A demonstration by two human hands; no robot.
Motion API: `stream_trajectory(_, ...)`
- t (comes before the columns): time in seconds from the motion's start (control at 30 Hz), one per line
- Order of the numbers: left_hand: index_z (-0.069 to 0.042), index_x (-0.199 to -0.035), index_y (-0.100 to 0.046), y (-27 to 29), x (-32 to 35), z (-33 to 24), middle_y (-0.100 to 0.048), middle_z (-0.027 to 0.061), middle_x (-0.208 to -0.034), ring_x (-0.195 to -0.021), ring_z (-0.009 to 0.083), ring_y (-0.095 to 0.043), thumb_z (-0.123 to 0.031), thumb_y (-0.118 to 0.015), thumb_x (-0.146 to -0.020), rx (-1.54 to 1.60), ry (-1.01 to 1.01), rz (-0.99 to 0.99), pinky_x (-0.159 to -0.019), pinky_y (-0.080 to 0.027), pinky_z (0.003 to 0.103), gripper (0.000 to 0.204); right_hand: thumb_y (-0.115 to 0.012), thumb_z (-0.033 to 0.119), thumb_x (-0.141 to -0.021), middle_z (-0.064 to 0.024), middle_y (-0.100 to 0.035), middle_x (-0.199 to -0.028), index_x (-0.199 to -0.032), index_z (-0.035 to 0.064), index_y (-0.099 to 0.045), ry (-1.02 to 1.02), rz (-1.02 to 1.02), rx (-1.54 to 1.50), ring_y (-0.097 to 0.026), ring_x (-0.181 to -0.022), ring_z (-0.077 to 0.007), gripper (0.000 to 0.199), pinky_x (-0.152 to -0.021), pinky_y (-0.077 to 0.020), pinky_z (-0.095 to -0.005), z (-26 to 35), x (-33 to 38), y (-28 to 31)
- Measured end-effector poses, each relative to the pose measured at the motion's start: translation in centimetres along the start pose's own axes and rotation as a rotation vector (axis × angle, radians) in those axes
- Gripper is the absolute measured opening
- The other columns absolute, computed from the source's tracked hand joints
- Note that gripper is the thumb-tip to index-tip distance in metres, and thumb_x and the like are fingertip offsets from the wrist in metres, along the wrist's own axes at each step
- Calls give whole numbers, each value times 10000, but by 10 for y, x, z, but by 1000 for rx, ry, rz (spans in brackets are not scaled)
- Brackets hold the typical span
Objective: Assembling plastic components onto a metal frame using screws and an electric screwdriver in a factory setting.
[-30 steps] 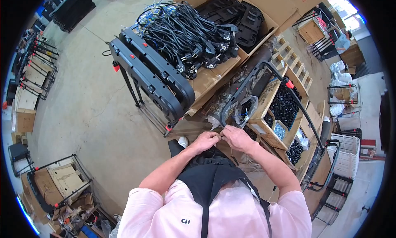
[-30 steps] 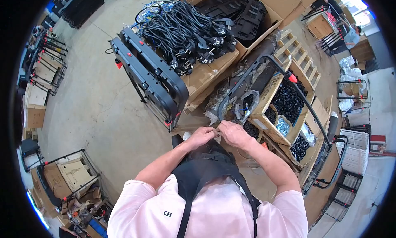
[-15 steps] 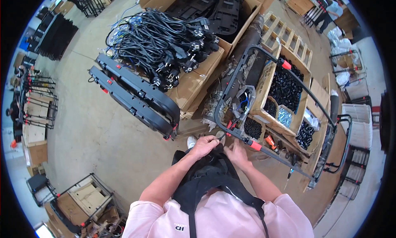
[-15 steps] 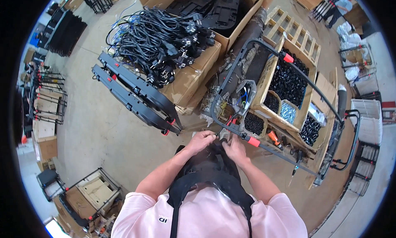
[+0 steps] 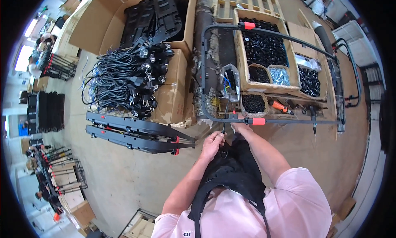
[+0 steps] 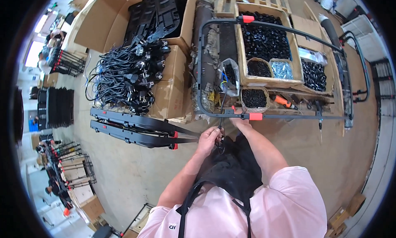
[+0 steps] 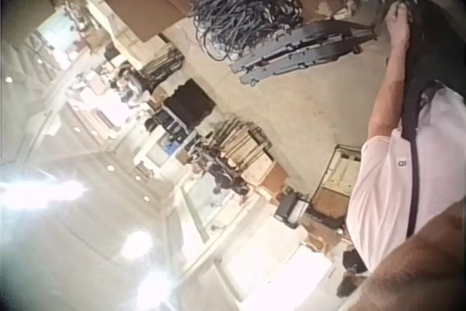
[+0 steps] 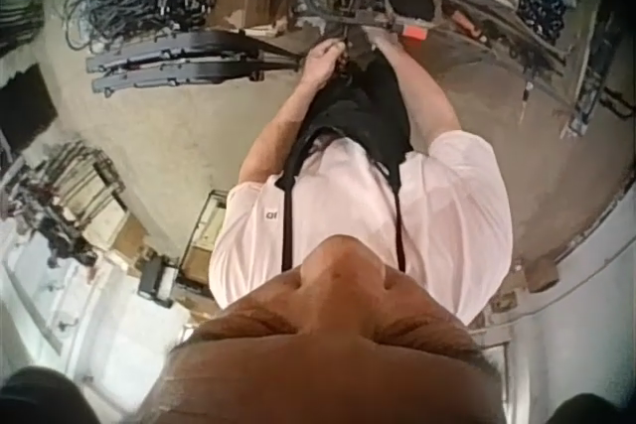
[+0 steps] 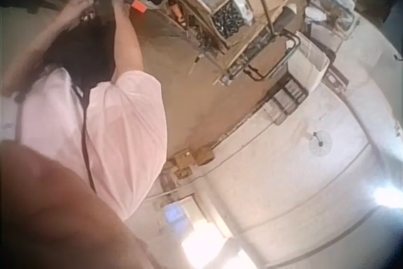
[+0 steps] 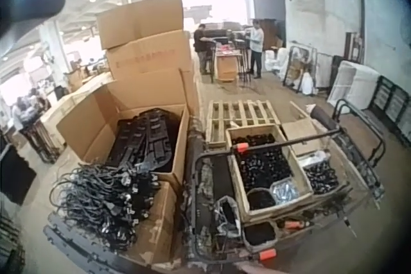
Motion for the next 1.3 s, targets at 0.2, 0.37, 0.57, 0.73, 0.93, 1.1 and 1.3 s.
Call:
stream_trajectory(0.2, -12, -1198, -704, -6, -1, -2, -667, 4, -901, -799, 108, -628, -248, -590, -1099, 156, 3, -29, -755, -519, 268, 279, -586, 333, -995, -292, -720, -1078, -1208, 5, -606, -121, 234, -158, -716, -1028, -427, 392, -896, -545, -531, 13, 149, 60)
stream_trajectory(0.37, -21, -1244, -706, -7, -4, -7, -687, 20, -943, -839, 109, -658, -252, -603, -1102, 144, 7, -17, -781, -531, 259, 290, -582, 270, -996, -306, -684, -1210, -1371, -2, -540, -48, 268, -70, -646, -1194, -466, 465, -993, -502, -557, 36, 186, 98)
stream_trajectory(0.57, -4, -1266, -690, -11, -5, -6, -700, 29, -978, -862, 121, -675, -240, -590, -1108, 112, -2, -57, -811, -550, 270, 301, -612, 189, -969, -244, -628, -1332, -1515, -23, -449, 222, 133, -31, -577, -1274, -423, 608, -1071, -473, -534, 52, 183, 106)
stream_trajectory(0.73, -6, -1205, -696, -14, -7, -3, -726, 39, -979, -859, 122, -679, -230, -574, -1113, 100, -22, -91, -804, -559, 285, 270, -608, 132, -945, -271, -592, -1331, -1583, -33, -355, 240, 113, -104, -586, -1227, -454, 706, -1081, -460, -524, 53, 183, 102)
stream_trajectory(0.93, -14, -1150, -676, -30, 0, -9, -725, 51, -954, -805, 112, -662, -257, -576, -1114, 90, -46, -156, -766, -550, 271, 265, -592, 117, -921, -280, -577, -1333, -1626, -13, -291, 267, 176, -69, -580, -1252, -449, 778, -1065, -441, -587, 60, 186, 117)
stream_trajectory(1.1, -2, -1167, -685, -31, 3, -6, -730, 38, -930, -795, 97, -649, -241, -554, -1122, 18, -75, -211, -741, -528, 257, 276, -576, 109, -925, -288, -553, -1347, -1638, -21, -257, 274, 239, 10, -568, -1266, -460, 792, -1072, -459, -579, 72, 190, 131)
stream_trajectory(1.3, 6, -1215, -684, -32, 6, -17, -739, 51, -995, -880, 127, -679, -232, -512, -1133, -264, -157, -172, -826, -546, 285, 305, -624, 171, -867, -260, -592, -1211, -1617, -30, -324, 448, 81, 232, -607, -1105, -399, 833, -925, -451, -557, 61, 188, 132)
Point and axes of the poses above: each hand's wrist, its own x-axis away from the middle knuckle, its own y-axis out of the back of the hand, z = x × y, the point moved 3 cm from there along -x, towards the middle knuckle
